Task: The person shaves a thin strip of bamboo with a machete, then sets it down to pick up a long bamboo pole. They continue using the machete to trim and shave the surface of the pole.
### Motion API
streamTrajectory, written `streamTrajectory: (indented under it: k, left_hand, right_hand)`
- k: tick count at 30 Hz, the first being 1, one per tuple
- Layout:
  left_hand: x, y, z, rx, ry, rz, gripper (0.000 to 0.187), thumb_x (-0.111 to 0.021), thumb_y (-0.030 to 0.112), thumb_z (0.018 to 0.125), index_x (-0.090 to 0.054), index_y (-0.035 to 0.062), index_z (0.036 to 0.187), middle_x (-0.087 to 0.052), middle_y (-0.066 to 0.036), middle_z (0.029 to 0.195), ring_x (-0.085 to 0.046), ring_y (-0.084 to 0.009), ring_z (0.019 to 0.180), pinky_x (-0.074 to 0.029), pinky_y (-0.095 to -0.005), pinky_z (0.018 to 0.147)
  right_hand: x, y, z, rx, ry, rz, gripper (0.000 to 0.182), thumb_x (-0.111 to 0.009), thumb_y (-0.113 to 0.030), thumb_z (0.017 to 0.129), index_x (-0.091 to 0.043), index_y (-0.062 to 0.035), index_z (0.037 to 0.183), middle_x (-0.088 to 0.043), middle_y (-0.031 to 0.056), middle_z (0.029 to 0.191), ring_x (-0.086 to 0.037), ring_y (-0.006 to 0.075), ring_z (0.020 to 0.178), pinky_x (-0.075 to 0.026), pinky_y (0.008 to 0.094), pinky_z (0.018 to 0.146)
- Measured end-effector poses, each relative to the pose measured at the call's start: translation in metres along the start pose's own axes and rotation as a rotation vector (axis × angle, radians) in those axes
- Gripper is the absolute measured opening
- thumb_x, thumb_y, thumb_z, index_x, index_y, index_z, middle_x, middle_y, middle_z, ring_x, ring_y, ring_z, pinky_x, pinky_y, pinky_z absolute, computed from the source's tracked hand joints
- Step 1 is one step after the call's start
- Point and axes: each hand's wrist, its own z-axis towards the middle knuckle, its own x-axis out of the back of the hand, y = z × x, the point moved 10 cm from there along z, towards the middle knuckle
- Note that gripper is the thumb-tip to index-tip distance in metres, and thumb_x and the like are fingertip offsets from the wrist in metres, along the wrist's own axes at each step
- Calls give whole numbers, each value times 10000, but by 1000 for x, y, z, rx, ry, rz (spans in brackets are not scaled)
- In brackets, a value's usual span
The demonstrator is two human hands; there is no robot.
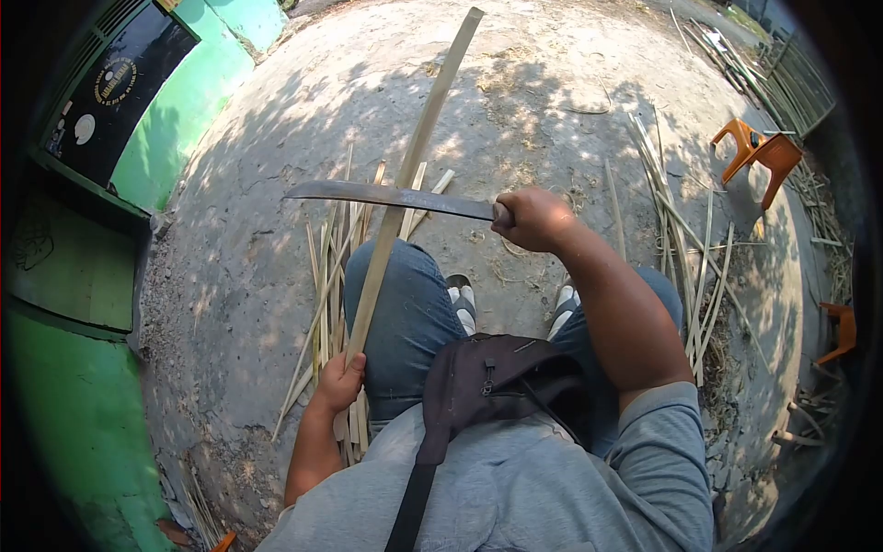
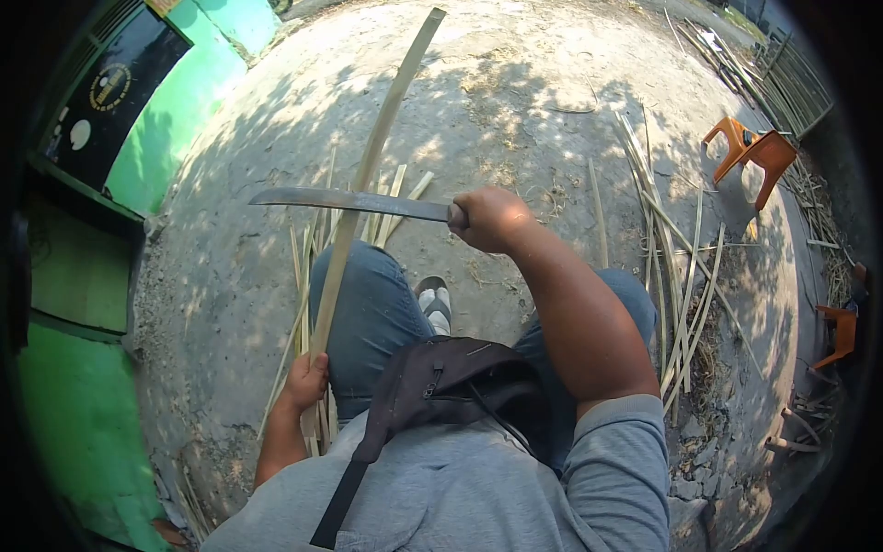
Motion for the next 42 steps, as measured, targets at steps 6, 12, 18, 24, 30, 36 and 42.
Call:
streamTrajectory:
  k: [6, 12, 18, 24, 30, 36, 42]
  left_hand:
    - [-2, 6, -1, -19, 10, -9, 484, -564, 521, 1054, -602, 56, 924, -523, 33, 678, -472, -76, 557, -382, -259, 505]
    - [0, 1, 1, -21, -1, -17, 484, -567, 521, 1052, -590, 64, 897, -521, 32, 670, -469, -76, 548, -378, -259, 496]
    - [0, 3, 0, -15, 3, -3, 494, -573, 534, 1045, -593, 60, 906, -521, 34, 664, -471, -74, 541, -383, -256, 493]
    - [2, -3, 1, 3, -12, -5, 491, -574, 536, 1044, -595, 62, 915, -522, 31, 656, -474, -72, 533, -387, -255, 490]
    - [1, -4, 2, -2, 6, 9, 512, -566, 554, 1040, -600, 59, 912, -535, 20, 670, -493, -83, 561, -405, -264, 514]
    - [7, -1, 2, -72, 91, 213, 572, -564, 538, 1047, -664, -22, 985, -639, -52, 754, -600, -166, 697, -484, -330, 651]
    - [9, 4, 0, -61, 103, 279, 607, -560, 554, 1041, -672, -40, 994, -669, -102, 774, -625, -204, 723, -499, -362, 687]
  right_hand:
    - [1, 1, 0, -19, 4, 6, 173, -676, -277, 866, -715, -111, 897, -719, 169, 875, -698, 389, 858, -557, 494, 768]
    - [2, 0, -1, -18, 9, 6, 161, -687, -270, 860, -717, -117, 898, -721, 160, 882, -697, 387, 865, -556, 493, 766]
    - [0, 5, 1, -3, 25, 31, 162, -685, -280, 862, -719, -126, 898, -720, 159, 873, -695, 386, 849, -555, 491, 759]
    - [-1, 5, 2, 0, 29, 17, 157, -667, -261, 867, -719, -119, 907, -714, 168, 870, -693, 389, 847, -551, 490, 750]
    - [16, 1, -1, -15, 92, -142, 100, -675, -235, 857, -738, -161, 881, -737, 117, 867, -717, 343, 847, -570, 474, 763]
    - [21, -29, -14, 56, 51, -178, 70, -691, -208, 833, -744, -183, 870, -744, 81, 861, -723, 317, 859, -576, 453, 774]
    - [22, 0, 0, -81, 97, -69, 68, -695, -185, 825, -746, -181, 869, -740, 102, 882, -721, 322, 874, -578, 443, 780]
